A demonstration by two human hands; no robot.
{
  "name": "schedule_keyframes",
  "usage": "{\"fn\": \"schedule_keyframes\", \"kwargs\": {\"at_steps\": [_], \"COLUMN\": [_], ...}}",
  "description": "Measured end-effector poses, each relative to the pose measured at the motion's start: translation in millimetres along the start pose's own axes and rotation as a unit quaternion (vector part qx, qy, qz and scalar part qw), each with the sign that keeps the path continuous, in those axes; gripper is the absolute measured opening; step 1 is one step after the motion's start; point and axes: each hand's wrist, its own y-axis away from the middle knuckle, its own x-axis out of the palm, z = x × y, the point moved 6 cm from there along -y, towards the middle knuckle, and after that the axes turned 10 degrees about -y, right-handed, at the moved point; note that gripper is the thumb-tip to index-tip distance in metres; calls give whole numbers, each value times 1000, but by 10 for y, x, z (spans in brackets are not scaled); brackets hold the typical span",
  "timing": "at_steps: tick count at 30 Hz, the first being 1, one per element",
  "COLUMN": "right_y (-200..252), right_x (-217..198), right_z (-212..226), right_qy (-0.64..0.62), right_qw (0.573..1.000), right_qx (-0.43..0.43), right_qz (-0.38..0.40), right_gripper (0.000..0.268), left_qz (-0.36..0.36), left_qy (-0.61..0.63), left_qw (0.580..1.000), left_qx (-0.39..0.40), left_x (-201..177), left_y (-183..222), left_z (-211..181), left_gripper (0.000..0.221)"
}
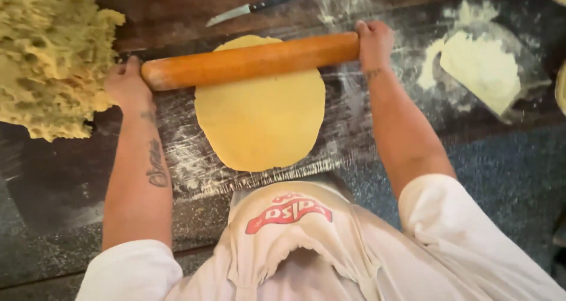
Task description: Rolling out dough with a rolling pin, trimming the edges with a knife, and fitting the dough into pie tins.
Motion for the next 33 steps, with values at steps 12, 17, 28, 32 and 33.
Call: {"fn": "schedule_keyframes", "kwargs": {"at_steps": [12, 17, 28, 32, 33], "right_y": [2170, 628, 803, 693, 581], "right_x": [-1042, -391, -333, -262, -183], "right_z": [-216, 277, 406, 73, 10], "right_qy": [-4, -41, -4, 2, 24], "right_qw": [985, 998, 994, 998, 999], "right_qx": [169, 49, 4, 45, 22], "right_qz": [30, 4, 107, 37, 14], "right_gripper": [33, 36, 40, 32, 35], "left_qz": [130, 75, 60, 55, 57], "left_qy": [-75, -92, -29, -86, -112], "left_qw": [970, 992, 998, 995, 990], "left_qx": [-189, -31, -16, -9, 71], "left_x": [-1248, -429, -466, -403, -355], "left_y": [2328, 796, 615, 540, 398], "left_z": [-67, 281, 158, 306, 294], "left_gripper": [35, 41, 28, 39, 47]}}
